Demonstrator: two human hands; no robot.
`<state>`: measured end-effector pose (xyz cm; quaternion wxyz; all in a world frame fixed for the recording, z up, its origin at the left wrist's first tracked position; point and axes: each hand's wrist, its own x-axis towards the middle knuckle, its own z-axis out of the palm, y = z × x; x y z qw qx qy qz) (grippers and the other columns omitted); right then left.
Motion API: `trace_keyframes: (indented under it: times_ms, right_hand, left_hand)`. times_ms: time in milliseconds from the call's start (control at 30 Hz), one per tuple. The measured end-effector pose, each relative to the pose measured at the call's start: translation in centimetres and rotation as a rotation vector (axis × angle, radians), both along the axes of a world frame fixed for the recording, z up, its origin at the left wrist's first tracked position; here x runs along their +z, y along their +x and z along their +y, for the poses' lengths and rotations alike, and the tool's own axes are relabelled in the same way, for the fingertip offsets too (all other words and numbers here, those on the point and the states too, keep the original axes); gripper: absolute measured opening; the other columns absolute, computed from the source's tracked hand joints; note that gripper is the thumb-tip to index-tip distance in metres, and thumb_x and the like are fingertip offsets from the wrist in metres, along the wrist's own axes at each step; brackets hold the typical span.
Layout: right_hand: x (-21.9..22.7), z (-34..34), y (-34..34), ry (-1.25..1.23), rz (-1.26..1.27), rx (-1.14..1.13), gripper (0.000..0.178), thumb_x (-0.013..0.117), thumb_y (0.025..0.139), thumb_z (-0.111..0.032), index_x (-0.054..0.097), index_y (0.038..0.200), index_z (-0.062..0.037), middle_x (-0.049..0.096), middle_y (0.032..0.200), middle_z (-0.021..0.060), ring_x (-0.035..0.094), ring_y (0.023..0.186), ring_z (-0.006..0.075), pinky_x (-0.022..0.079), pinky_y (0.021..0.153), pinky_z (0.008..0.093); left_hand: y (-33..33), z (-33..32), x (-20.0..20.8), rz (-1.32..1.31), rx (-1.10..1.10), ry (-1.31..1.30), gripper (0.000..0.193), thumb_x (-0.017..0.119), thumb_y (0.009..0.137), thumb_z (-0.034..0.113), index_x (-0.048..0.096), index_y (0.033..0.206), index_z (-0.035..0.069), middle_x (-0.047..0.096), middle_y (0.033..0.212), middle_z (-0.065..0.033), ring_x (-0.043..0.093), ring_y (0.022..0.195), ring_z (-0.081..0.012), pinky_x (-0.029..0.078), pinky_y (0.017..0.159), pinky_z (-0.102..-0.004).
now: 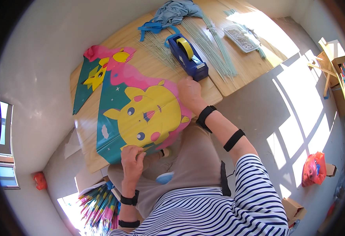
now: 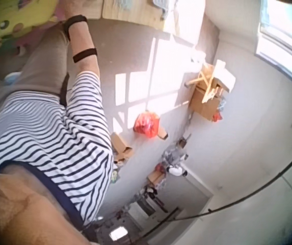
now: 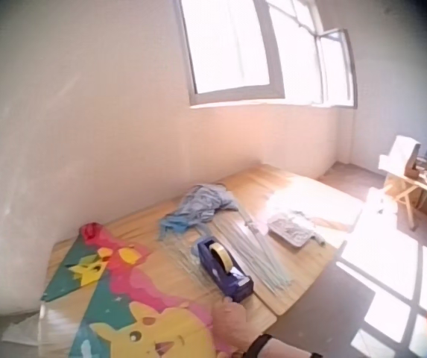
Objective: The person is assembling colorful paper kites and placing them in plastic sleeves.
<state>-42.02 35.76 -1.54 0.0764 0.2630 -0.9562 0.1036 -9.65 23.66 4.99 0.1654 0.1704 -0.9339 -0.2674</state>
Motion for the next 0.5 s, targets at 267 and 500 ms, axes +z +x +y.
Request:
trace_keyframes:
  times_ms: [267,500]
  right_hand:
    - [1.1,-1.0,-1.1,0.080,-0.055,0.021,0.012,0.067,0.081,-0.008,0.074,0.090,-0.0032,0.075,0.092,0.0183,0.076,0.084,0.0331,0.061,0.069,0.0402]
    - [1.6,-0.1,-0.8,0.068,-0.001,0.090,0.013,0.066,0.082,-0.008,0.073,0.090,-0.0016,0.074,0.090,0.0176,0.076,0.082,0.0327,0.060,0.068,0.0400]
  left_hand:
    - [1.4,-0.4,0.2,0.006,0.037,0.013,0.018,0.077,0.078,0.002,0.068,0.093,0.004,0.063,0.096,-0.0114,0.058,0.099,-0.0341,0.044,0.090,-0.0447]
    - [-0.1,-0.8,0.8,0.046,0.026,0.039,0.017,0.075,0.078,-0.001,0.067,0.092,0.002,0.064,0.096,-0.0131,0.060,0.096,-0.0341,0.047,0.085,-0.0428]
